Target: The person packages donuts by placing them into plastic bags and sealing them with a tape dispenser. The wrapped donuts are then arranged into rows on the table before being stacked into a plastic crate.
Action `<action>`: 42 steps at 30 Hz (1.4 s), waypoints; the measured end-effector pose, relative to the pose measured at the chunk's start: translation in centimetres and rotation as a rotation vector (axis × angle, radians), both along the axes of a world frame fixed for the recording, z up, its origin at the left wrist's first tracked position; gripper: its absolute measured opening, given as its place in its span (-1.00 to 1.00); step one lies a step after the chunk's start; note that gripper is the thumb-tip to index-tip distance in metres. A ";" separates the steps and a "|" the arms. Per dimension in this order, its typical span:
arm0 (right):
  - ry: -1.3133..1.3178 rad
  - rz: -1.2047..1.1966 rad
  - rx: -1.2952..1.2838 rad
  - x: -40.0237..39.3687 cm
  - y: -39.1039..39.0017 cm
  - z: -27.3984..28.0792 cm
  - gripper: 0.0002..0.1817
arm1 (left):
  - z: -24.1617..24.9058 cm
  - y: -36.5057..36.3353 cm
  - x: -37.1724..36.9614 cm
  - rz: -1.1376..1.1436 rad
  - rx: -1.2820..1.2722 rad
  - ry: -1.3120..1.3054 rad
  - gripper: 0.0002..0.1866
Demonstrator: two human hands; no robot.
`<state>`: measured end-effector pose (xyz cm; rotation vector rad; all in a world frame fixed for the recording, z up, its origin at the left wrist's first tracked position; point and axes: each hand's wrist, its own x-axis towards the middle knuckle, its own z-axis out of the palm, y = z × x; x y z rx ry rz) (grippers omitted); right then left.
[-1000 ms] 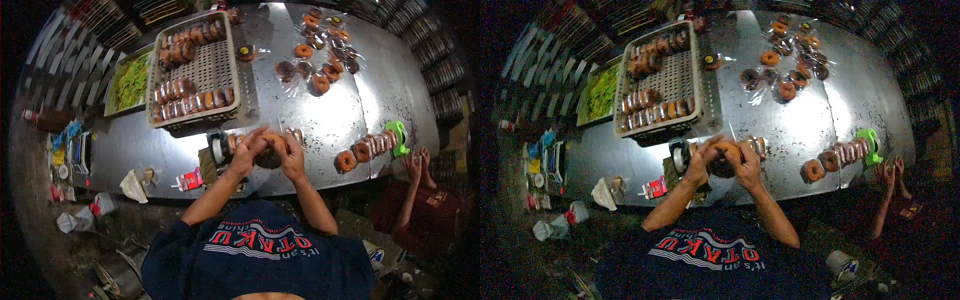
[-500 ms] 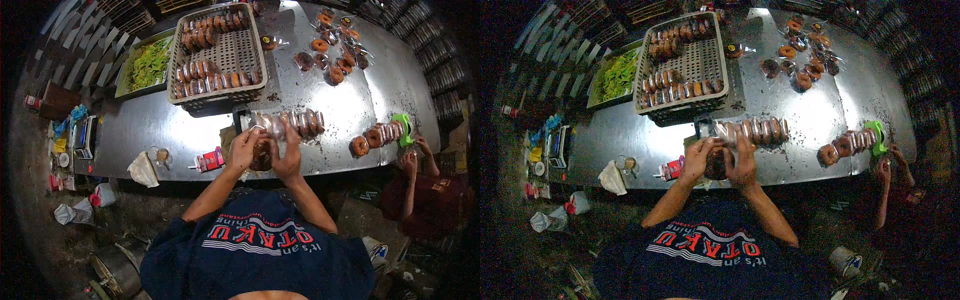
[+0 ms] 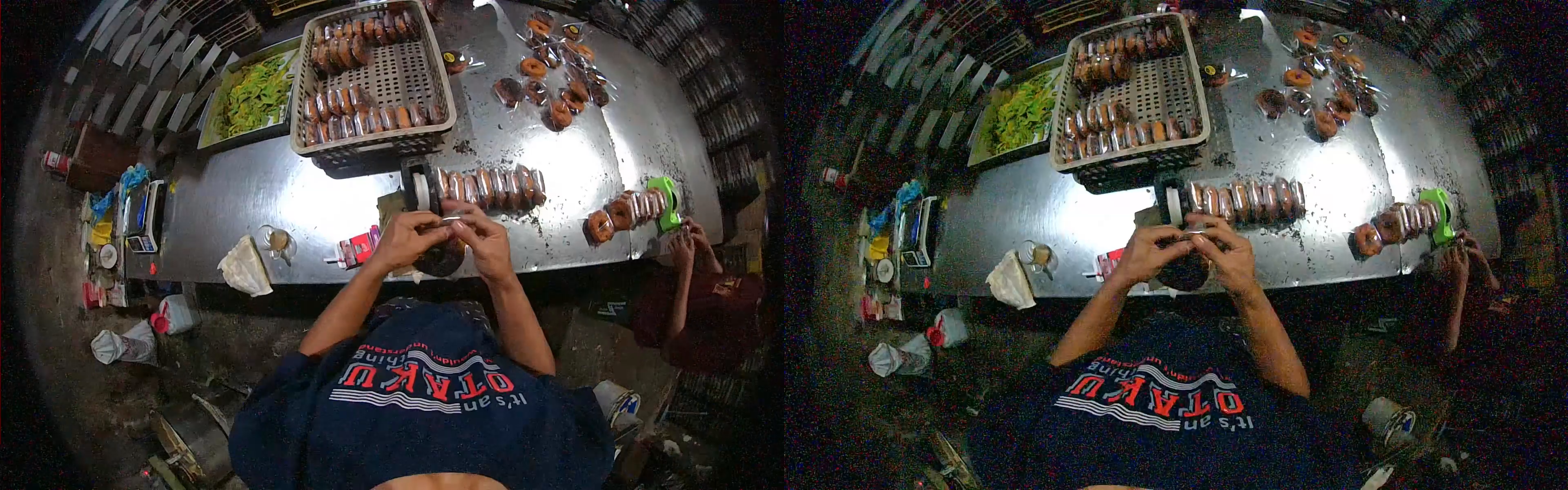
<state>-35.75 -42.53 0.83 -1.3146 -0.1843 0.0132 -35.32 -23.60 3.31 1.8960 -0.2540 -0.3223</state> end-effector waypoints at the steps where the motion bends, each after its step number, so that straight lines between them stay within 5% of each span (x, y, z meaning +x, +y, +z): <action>1: 0.099 -0.043 -0.018 -0.5 0.0 0.6 -0.83 | 0.3 0.2 0.2 -0.041 0.005 0.074 -0.68; 3: 0.178 -0.137 0.007 -0.3 0.2 0.8 -0.83 | 1.9 0.0 -0.3 -0.050 0.022 0.185 -0.70; 7: -0.367 -0.347 -0.782 -0.4 0.4 1.8 -0.84 | -0.1 -1.0 -1.3 0.077 -0.153 0.091 -0.79; 9: -0.492 -0.212 -0.752 -0.3 -0.2 2.3 -0.84 | -0.7 -1.1 -1.3 0.128 -0.264 -0.155 -0.88; 12: -0.494 -0.065 -0.655 -0.3 -0.9 2.9 -0.89 | -0.4 -1.7 -1.9 0.298 -0.682 0.189 -0.88; 16: -0.425 -0.146 -0.766 -1.4 -0.6 0.9 -0.92 | -2.3 0.1 -1.3 0.102 -0.412 0.468 -0.75; 18: -0.397 -0.263 -0.929 -2.9 0.8 -0.3 -0.89 | -3.3 -0.4 -1.8 0.216 -0.315 0.349 -0.75; 20: -0.086 -0.158 -0.700 -3.8 1.8 -1.3 -0.78 | -3.5 -1.3 -2.6 0.321 -0.116 0.139 -0.77; 24: 0.431 0.143 -0.014 -5.5 3.2 -4.2 -0.65 | -2.1 -1.1 -3.8 0.410 -0.122 -0.324 -0.91; 27: 0.664 0.362 0.398 -6.1 3.7 -2.0 -0.42 | -1.8 -1.6 -4.6 0.524 -0.428 -0.154 -0.78; 28: 0.551 0.271 0.340 -5.8 3.9 -2.4 -0.40 | -1.6 -1.6 -4.5 0.566 -0.528 -0.104 -0.70; 29: 0.444 0.178 0.285 -5.7 4.4 -3.3 -0.37 | -3.2 -1.1 -4.5 0.519 -0.329 -0.182 -0.58; 32: 0.323 0.057 0.006 -4.1 4.9 -2.7 -0.35 | -1.6 -1.3 -4.9 0.407 -0.994 0.542 -0.58; 33: 0.271 0.066 -0.137 -2.8 4.4 -3.5 -0.38 | -4.9 -0.3 -4.7 0.321 -1.042 0.589 -0.58; 35: 0.129 -0.047 -0.586 0.0 3.4 -5.4 -0.47 | -4.4 0.9 -4.3 0.359 -1.087 0.652 -0.61; 38: 0.412 -0.051 -0.583 3.6 3.6 -10.1 -0.53 | -2.8 2.0 -4.0 0.409 -1.034 0.651 -0.63; 42: 0.197 -0.031 -0.655 3.2 3.8 -9.3 -0.56 | -2.0 2.8 -2.8 0.468 -0.952 0.517 -0.61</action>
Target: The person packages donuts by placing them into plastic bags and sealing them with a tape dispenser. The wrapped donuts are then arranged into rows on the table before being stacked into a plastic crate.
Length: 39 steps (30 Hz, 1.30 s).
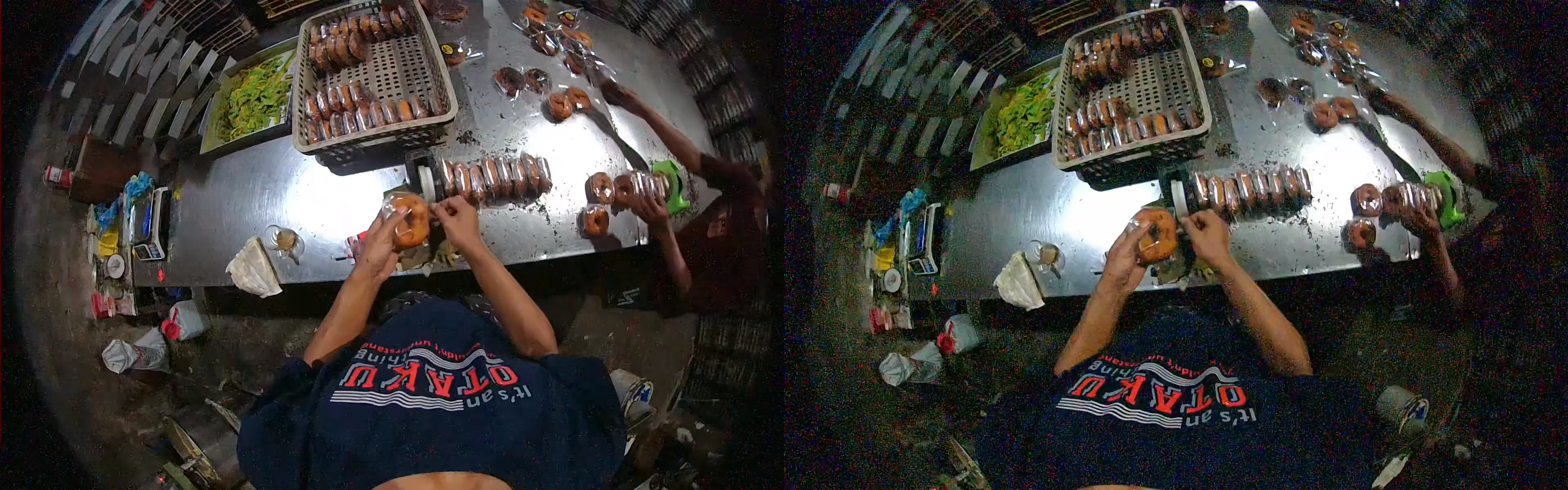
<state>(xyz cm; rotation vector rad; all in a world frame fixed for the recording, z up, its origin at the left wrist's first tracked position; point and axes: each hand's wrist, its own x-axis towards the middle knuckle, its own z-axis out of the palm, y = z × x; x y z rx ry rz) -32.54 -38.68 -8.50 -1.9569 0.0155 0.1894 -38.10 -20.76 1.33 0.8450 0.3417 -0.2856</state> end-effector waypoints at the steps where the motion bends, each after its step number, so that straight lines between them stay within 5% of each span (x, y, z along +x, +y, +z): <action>1: -0.097 0.046 0.022 -1.1 -0.4 1.7 -0.56 | 0.1 0.4 0.4 -0.002 0.021 -0.003 -0.60; 3: -0.192 0.208 0.028 -3.1 -1.7 4.9 -0.60 | 0.3 1.0 0.5 0.005 0.045 0.004 -0.57; 9: 0.050 0.270 -0.307 -2.0 -6.1 3.6 -0.65 | -1.1 0.2 1.0 -0.185 0.132 -0.050 -0.42; 12: -0.073 0.421 -0.098 -1.5 -6.7 9.2 -0.63 | -1.0 -1.9 1.2 -0.318 0.432 -0.097 -0.33; 13: -0.122 0.451 0.085 -1.6 -6.2 11.4 -0.64 | 2.3 -3.0 1.3 -0.425 0.773 -0.171 -0.29; 15: -0.102 0.486 0.304 -1.8 -5.8 15.8 -0.63 | 0.4 -4.6 1.7 -0.422 0.733 -0.297 -0.30; 19: 0.303 0.355 -0.391 0.9 -8.5 14.1 -0.23 | -0.9 -6.0 2.9 -0.608 0.401 -0.252 -0.29; 21: 0.120 0.252 -0.316 0.7 -11.0 11.0 -0.15 | -0.3 -6.1 3.6 -0.691 0.138 -0.096 -0.33; 22: 0.033 0.199 -0.273 0.2 -11.8 9.5 -0.10 | 1.4 -6.9 3.8 -0.670 0.291 -0.117 -0.45; 23: -0.187 0.213 -0.128 -0.6 -12.1 9.1 -0.19 | 5.4 -8.0 4.6 -0.635 0.300 0.148 -0.49; 25: -0.227 0.298 -0.014 -0.9 -12.7 9.6 -0.28 | 4.8 -9.3 5.7 -0.561 0.158 0.393 -0.50; 28: -0.290 0.168 0.041 0.1 -15.5 10.1 -0.43 | 0.5 -11.0 7.2 -0.440 -0.127 0.186 -0.55; 30: -0.119 -0.139 0.208 0.9 -17.4 9.8 -0.45 | 0.2 -13.3 9.4 -0.428 0.356 0.050 -0.60; 31: -0.111 -0.323 0.129 1.5 -18.2 10.3 -0.50 | 0.5 -14.2 11.7 -0.577 0.664 -0.219 -0.55; 34: -0.775 -0.632 -0.296 5.4 -21.8 6.0 -0.51 | -1.6 -17.8 17.6 -0.439 0.913 -0.429 -0.47; 39: -0.340 -0.255 -0.326 6.1 -26.8 -1.0 -0.43 | -9.4 -25.5 30.3 -0.310 1.508 -0.581 -0.29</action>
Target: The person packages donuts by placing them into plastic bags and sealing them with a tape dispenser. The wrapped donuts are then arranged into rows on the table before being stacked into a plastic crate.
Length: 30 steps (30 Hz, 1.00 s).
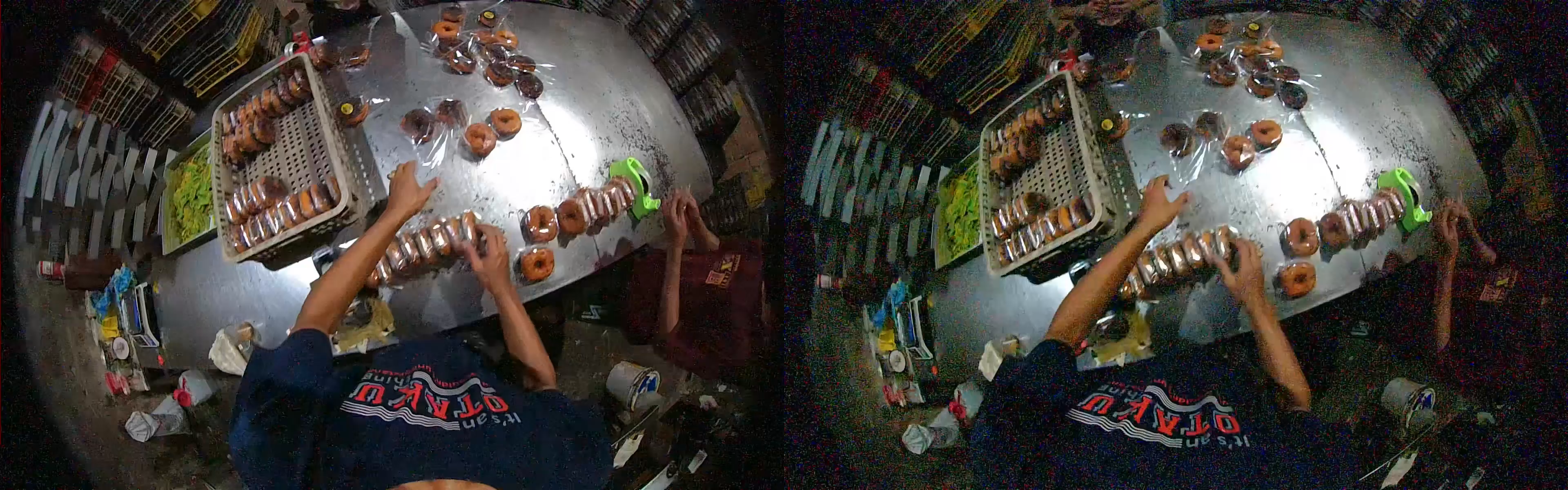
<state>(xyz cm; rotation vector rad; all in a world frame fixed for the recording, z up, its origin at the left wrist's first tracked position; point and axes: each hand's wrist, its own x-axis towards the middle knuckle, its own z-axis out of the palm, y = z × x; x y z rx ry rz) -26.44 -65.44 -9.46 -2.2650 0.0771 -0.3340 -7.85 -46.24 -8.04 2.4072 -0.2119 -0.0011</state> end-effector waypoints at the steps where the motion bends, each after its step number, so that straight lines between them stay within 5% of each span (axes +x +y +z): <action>1: -0.030 -0.016 -0.019 0.0 0.5 1.6 -0.53 | -0.5 -1.4 2.0 0.056 0.110 -0.058 -0.29; 4: 0.028 0.007 0.020 0.1 -0.4 2.1 -0.48 | -2.9 -3.6 6.5 0.114 0.440 0.041 -0.37; 7: 0.046 -0.023 0.077 0.1 -1.4 2.4 -0.45 | -6.4 -3.6 10.2 0.148 0.452 0.010 -0.55; 10: 0.078 -0.057 0.196 -0.1 -1.5 3.2 -0.50 | -3.9 -2.1 9.8 0.132 0.121 0.189 -0.46; 13: 0.166 -0.044 0.264 0.3 -0.9 4.2 -0.50 | -3.7 -1.4 9.5 0.227 0.053 -0.004 -0.37; 14: 0.122 -0.016 0.218 0.5 -0.5 4.6 -0.50 | -4.1 -1.5 10.6 0.279 0.116 0.064 -0.16; 19: 0.019 0.051 0.052 0.0 0.3 7.4 -0.56 | -5.0 -3.6 16.1 0.480 0.174 0.317 -0.01; 21: 0.058 0.033 0.142 -1.3 0.0 8.0 -0.56 | -9.9 -3.7 19.5 0.397 0.045 0.294 -0.01; 24: 0.197 -0.020 0.341 -4.2 -1.5 7.6 -0.55 | -7.8 -6.0 19.2 0.549 -0.042 0.198 -0.02; 27: 0.349 -0.104 0.498 -5.2 -3.1 5.8 -0.59 | -5.1 -5.7 16.6 0.469 -0.344 0.135 -0.03; 28: 0.338 -0.133 0.503 -4.7 -3.2 6.3 -0.59 | -0.9 -5.9 13.9 0.474 -0.383 0.110 -0.23; 30: 0.253 -0.121 0.481 -3.3 -3.7 6.0 -0.55 | -0.5 -3.3 12.4 0.272 -0.651 0.154 -0.40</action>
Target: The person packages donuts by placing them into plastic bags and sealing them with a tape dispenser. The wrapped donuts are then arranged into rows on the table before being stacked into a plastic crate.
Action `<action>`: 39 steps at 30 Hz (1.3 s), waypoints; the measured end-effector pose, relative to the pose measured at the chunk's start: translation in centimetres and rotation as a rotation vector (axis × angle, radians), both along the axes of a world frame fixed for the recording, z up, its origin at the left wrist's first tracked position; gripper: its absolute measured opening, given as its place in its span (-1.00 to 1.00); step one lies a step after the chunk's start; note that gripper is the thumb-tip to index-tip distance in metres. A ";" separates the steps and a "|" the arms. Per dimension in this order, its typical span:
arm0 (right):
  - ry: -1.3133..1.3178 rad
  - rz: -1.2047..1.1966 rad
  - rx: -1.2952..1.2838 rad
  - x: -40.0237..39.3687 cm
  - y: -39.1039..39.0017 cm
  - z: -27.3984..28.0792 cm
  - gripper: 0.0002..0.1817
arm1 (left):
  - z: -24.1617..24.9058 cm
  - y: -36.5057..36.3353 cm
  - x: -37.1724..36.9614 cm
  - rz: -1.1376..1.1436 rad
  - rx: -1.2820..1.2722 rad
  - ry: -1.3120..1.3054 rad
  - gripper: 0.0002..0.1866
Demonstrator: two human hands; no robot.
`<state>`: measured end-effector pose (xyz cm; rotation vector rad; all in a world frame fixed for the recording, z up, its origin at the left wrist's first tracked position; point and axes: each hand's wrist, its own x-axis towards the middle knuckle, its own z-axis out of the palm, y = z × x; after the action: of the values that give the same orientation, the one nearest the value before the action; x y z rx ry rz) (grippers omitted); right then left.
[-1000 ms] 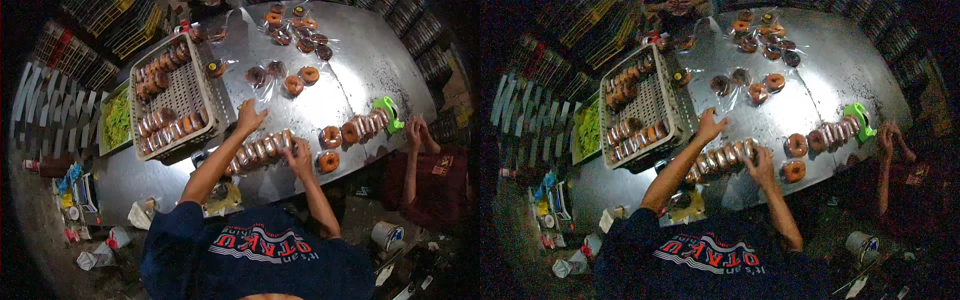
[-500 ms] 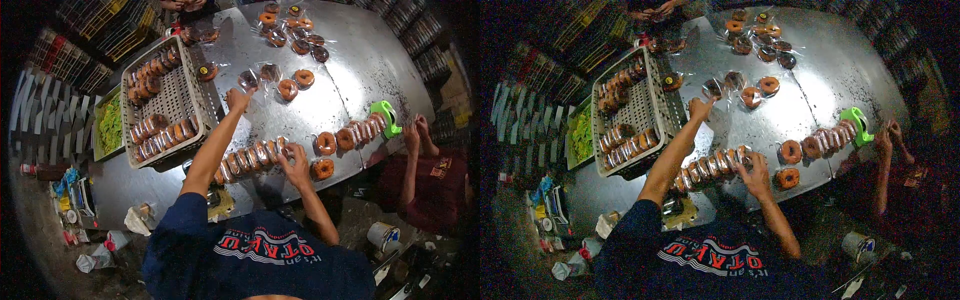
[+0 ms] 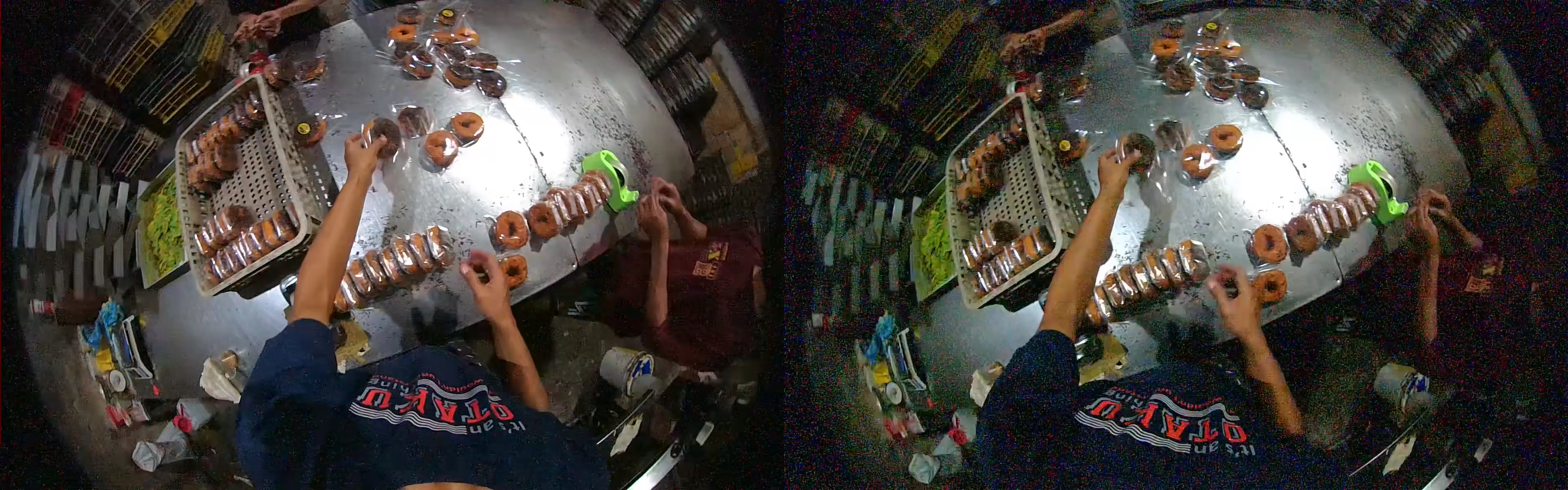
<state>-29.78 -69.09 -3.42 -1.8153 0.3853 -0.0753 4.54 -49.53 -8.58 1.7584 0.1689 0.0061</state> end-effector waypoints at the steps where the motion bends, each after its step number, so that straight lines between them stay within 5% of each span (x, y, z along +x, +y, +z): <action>1: -0.041 0.006 0.057 1.2 0.3 0.7 -0.53 | 1.1 1.2 -1.3 -0.092 -0.137 -0.030 -0.48; 3: -0.122 0.018 0.170 3.8 1.2 2.3 -0.49 | 4.1 4.1 -6.2 -0.150 -0.359 0.100 -0.65; 9: -0.296 0.335 0.141 9.0 9.1 3.9 -0.46 | 8.7 12.3 -23.0 -0.356 -0.599 0.392 -0.67; 10: -0.451 0.452 -0.163 9.2 10.3 3.7 -0.56 | 10.4 13.0 -25.5 -0.292 -0.504 0.451 -0.68; 11: -0.426 0.534 -0.003 8.8 12.2 2.8 -0.70 | 8.1 14.3 -27.4 -0.307 -0.786 0.470 -0.69; 16: -0.410 0.691 -0.022 4.8 18.8 3.0 -0.82 | 9.5 19.0 -34.5 -0.179 -0.727 0.454 -0.66; 18: -0.251 0.679 0.098 3.0 20.8 4.3 -0.83 | 7.7 20.0 -36.5 -0.168 -0.775 0.253 -0.58; 21: -0.216 0.713 0.085 1.8 22.6 6.5 -0.86 | 6.0 21.9 -38.6 -0.299 -1.000 0.428 -0.52; 22: -0.215 0.792 0.050 2.1 22.5 5.3 -0.65 | 5.1 22.5 -38.9 -0.397 -0.847 0.460 -0.48; 25: -0.470 0.471 0.005 0.7 24.1 6.4 -0.30 | 5.9 22.3 -39.6 -0.349 -0.784 0.396 -0.44; 26: -0.406 0.404 0.195 0.2 24.4 6.4 -0.06 | 7.0 22.8 -39.6 -0.361 -0.808 0.351 -0.47; 29: -0.276 0.362 0.141 -1.8 23.7 4.4 -0.19 | 7.2 23.8 -39.2 -0.272 -1.105 0.261 -0.52; 34: -0.227 0.341 0.098 -5.3 24.5 3.5 -0.75 | 9.3 23.6 -39.8 -0.209 -0.892 0.225 -0.63; 37: -0.178 0.246 0.350 -5.5 25.2 2.9 -0.77 | 9.3 23.5 -40.3 -0.198 -0.835 0.194 -0.70; 39: -0.300 0.244 0.109 -6.1 25.2 3.8 -0.77 | 8.2 23.5 -40.5 -0.165 -0.824 0.215 -0.74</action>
<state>-35.86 -43.88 0.35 -1.6981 -0.0444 -0.1510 -35.97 -26.06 -0.37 0.9415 0.1514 -0.3298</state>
